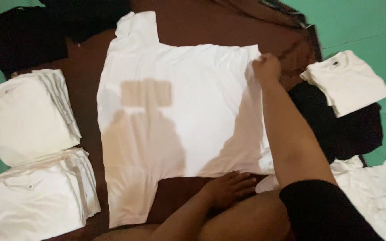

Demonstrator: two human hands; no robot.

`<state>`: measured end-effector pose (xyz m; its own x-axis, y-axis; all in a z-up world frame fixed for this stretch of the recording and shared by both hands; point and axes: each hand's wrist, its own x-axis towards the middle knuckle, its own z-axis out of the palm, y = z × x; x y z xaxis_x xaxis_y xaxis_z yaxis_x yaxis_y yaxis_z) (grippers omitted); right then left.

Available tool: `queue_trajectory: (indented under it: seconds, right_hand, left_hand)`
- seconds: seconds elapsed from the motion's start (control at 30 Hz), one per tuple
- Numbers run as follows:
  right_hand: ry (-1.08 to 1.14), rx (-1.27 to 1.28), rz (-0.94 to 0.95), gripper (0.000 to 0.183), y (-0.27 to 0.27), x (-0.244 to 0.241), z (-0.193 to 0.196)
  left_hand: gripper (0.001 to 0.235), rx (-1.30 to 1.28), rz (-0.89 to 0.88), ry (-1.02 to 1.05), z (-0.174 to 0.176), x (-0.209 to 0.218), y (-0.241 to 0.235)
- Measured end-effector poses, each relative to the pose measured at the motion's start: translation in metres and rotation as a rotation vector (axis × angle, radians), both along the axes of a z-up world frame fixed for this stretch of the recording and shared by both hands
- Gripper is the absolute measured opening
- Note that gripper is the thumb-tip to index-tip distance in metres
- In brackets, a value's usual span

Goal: The person sits on the floor and folds a white t-shirt by hand. They smooth the shirt, fold the sides inward, fold the bottom up, and then fold it in half to create a neat stack.

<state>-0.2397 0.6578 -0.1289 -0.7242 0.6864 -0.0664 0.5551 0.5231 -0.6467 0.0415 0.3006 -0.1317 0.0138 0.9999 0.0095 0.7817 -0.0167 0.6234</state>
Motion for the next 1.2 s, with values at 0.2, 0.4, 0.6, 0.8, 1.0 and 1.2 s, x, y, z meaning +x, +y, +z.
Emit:
queue_trajectory:
  seconds: [0.2, 0.4, 0.6, 0.8, 1.0, 1.2]
  right_hand:
    - [-0.123, -0.145, -0.115, 0.028, -0.014, -0.032, 0.042]
    - [0.123, 0.269, -0.057, 0.013, 0.06, -0.073, -0.052]
    - [-0.049, 0.531, -0.168, 0.024, 0.085, -0.083, -0.054]
    - [-0.067, 0.826, -0.032, 0.025, 0.104, -0.082, -0.081]
    - [0.171, 0.688, 0.161, 0.033, 0.08, -0.049, -0.028]
    - [-0.226, 0.139, 0.371, 0.047, 0.056, 0.051, 0.026]
  left_hand:
    - [0.047, 0.192, 0.179, -0.07, 0.04, -0.008, -0.005]
    - [0.047, 0.255, 0.243, -0.058, 0.033, -0.003, -0.004]
    - [0.052, 0.194, 0.253, 0.044, 0.028, -0.004, -0.003]
    - [0.055, 0.148, 0.213, -0.001, 0.027, -0.002, -0.002]
    - [0.055, 0.115, 0.191, 0.025, 0.026, -0.003, -0.004]
    - [0.067, 0.075, 0.151, -0.019, 0.021, -0.004, -0.003]
